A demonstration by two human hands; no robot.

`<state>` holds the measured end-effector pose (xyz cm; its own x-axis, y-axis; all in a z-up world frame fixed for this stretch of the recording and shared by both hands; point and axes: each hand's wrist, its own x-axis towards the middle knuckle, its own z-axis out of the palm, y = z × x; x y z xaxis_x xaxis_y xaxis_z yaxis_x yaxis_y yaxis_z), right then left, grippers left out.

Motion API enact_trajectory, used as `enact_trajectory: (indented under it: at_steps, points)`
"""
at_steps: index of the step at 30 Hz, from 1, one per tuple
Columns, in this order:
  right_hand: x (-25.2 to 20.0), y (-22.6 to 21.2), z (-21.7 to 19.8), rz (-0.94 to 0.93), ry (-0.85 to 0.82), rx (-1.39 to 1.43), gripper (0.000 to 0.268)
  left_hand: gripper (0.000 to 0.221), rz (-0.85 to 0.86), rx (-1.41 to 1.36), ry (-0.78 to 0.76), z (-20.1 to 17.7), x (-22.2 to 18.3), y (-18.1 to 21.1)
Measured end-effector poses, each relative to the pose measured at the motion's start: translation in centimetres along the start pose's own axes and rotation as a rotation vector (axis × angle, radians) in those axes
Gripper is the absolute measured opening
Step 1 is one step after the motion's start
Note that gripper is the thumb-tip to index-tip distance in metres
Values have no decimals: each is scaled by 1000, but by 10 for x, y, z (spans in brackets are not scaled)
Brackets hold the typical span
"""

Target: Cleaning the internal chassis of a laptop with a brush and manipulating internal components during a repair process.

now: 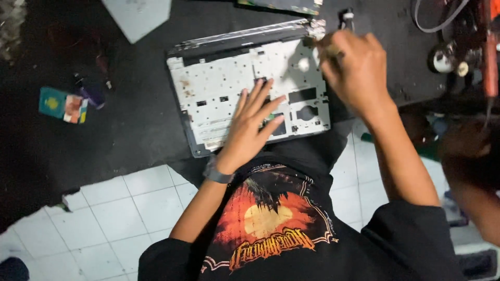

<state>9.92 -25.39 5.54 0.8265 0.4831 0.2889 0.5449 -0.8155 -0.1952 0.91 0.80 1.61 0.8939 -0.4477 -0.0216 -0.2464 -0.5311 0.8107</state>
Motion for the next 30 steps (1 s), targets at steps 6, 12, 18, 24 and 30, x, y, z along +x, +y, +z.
enact_trajectory:
  at_steps: [6, 12, 18, 24, 30]
  points:
    - [-60, -86, -35, -90, -319, 467, 10, 52, 30, -20, 38, -85, -9, 9]
    - [-83, -53, -25, 121, 35, -224, 35, 112, 25, 420, -186, -145, -35, -26]
    - [-106, -92, -17, 191, 26, 667, 15, 105, -42, 540, -264, -144, -43, -42]
    - [-76, -113, -18, 72, 2, 455, 47, 107, -14, 644, -274, -142, -41, -44]
    - [-77, -87, -3, 50, 27, 584, 29, 108, -3, 710, -302, -142, -39, -42]
